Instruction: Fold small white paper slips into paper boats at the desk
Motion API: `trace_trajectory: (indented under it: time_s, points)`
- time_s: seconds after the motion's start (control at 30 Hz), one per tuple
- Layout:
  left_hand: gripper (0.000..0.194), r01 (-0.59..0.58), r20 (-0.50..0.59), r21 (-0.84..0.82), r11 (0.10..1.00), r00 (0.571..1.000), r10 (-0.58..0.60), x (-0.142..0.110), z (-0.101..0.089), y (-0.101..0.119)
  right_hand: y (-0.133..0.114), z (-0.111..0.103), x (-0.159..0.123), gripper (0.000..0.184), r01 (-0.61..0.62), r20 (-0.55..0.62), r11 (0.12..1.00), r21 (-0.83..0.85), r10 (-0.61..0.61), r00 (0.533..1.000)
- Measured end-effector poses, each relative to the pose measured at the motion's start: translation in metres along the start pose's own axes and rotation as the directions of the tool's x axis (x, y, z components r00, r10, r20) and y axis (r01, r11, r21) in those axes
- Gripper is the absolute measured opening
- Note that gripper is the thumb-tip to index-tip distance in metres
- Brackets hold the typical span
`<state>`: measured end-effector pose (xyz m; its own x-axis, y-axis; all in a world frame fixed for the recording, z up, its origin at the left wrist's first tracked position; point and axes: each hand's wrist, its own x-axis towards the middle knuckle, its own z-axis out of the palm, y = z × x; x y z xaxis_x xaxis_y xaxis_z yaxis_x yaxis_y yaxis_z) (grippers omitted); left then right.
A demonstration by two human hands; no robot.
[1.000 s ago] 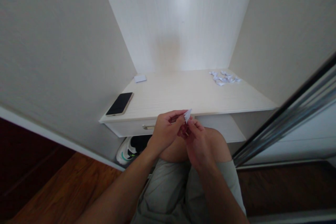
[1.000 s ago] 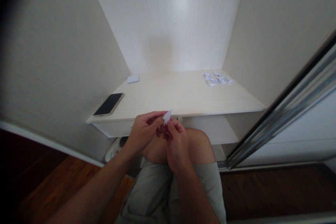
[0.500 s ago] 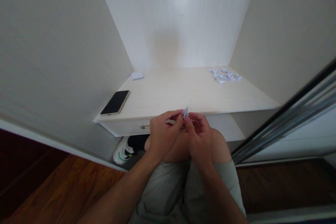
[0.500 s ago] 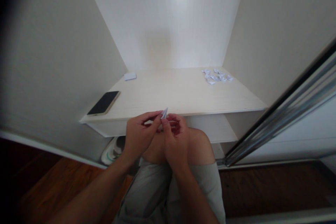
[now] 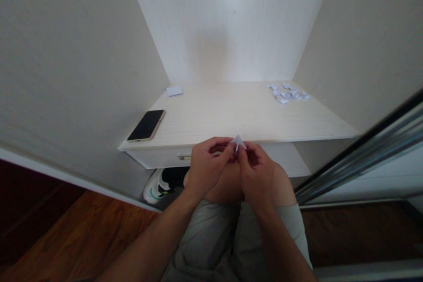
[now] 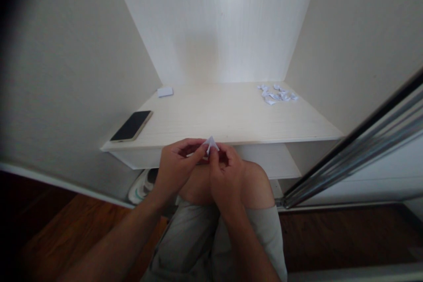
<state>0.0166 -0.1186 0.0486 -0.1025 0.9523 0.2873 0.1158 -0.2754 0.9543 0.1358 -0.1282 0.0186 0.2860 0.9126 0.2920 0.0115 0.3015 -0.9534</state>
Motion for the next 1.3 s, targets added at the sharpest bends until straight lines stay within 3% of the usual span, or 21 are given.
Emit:
trace_trajectory:
  time_s: [0.2,0.57,0.83,1.3]
  points:
    - [0.021,0.014,0.015,0.010,1.000,1.000,-0.014,0.002,-0.005,-0.002,0.000,0.000,0.003,0.017,-0.045,0.026,0.998,0.052,0.044,0.999]
    - [0.020,0.019,0.016,0.078,0.997,1.000,-0.020,0.004,-0.009,-0.003,-0.005,-0.002,0.008,0.017,-0.059,0.027,0.995,-0.084,0.061,0.998]
    - [0.013,0.003,-0.031,0.172,0.985,1.000,0.003,0.002,-0.005,0.003,-0.011,0.000,0.007,0.016,0.004,-0.005,0.965,-0.262,-0.006,1.000]
    - [0.011,-0.010,-0.036,0.219,0.976,0.999,0.019,0.003,-0.004,-0.002,-0.004,-0.001,0.006,0.012,0.109,-0.010,0.928,-0.356,-0.121,0.993]
